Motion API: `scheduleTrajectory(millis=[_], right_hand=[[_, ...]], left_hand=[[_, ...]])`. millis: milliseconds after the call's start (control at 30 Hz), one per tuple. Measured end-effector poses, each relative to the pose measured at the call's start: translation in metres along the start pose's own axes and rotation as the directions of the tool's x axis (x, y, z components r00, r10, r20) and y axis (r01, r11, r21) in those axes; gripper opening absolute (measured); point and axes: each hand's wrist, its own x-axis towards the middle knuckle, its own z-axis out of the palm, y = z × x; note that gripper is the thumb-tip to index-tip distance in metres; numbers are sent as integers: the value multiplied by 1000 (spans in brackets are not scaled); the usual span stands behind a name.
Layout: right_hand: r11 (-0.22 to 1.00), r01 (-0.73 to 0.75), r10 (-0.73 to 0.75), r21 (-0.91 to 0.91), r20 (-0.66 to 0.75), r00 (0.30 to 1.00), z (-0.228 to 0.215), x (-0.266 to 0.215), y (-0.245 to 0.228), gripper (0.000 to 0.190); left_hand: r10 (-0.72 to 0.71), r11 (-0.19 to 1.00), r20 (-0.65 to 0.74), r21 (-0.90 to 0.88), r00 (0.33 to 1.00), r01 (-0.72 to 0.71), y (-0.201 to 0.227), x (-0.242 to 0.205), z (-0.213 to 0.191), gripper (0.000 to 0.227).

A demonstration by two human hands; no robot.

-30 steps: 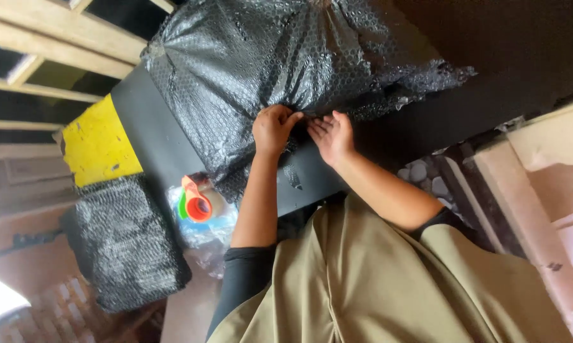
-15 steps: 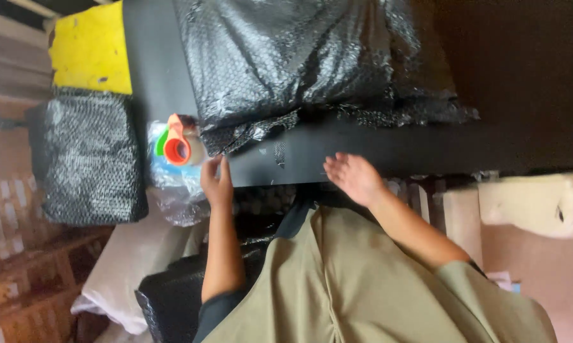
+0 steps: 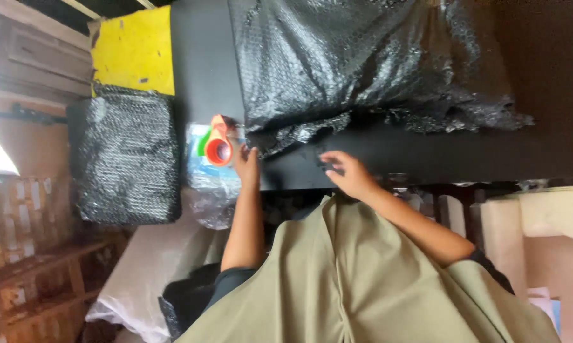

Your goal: Wrapping a large object in black bubble wrap and securing it with adhesive tape using a dispenser.

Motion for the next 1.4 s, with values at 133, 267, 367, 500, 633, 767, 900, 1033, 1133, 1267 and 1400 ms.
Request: scheduleTrajectory(millis=[133, 267, 367, 500, 633, 767, 900, 1033, 1133, 1267, 1400], right_hand=[[809, 409, -370, -422, 175, 912, 61, 69, -16, 56], [246, 405, -533, -880, 227, 815, 95, 126, 15, 44], [88, 366, -651, -926, 224, 725, 106, 149, 40, 25], [150, 390, -706, -909, 178, 686, 105, 148, 52, 12], [185, 415, -683, -891, 187, 706, 112, 133, 25, 15], [204, 474, -678, -856, 226, 700, 112, 130, 9, 23], [122, 439, -696, -890, 239, 677, 107, 140, -28, 31], [139, 447, -714, -884, 223, 664, 96, 161, -43, 37], [184, 449, -634, -875, 243, 734, 89, 179, -26, 27], [404, 355, -489, -843, 129, 863, 81, 191, -39, 18], [680, 100, -209, -726, -62, 976, 79, 208, -45, 25]], left_hand=[[-134, 991, 28, 0, 991, 134, -2, 23, 7, 52], [185, 968, 85, 158, 979, -196, 28, 21, 1, 31], [458, 833, 266, 206, 848, -514, 61, 28, -13, 32], [625, 647, 514, 81, 587, -759, 85, 31, -28, 76], [657, 548, 627, -17, 418, -836, 95, 35, -18, 97], [714, 263, 652, 88, 255, -961, 71, 51, 10, 86], [805, 71, 574, 158, 150, -985, 34, 78, 49, 35], [858, 116, 497, 63, 132, -991, 26, 92, 57, 22], [870, 141, 474, 27, 137, -990, 40, 91, 52, 16], [867, 238, 443, 31, 227, -971, 44, 92, 50, 14], [870, 257, 361, 249, 336, -934, 45, 89, 40, 39]])
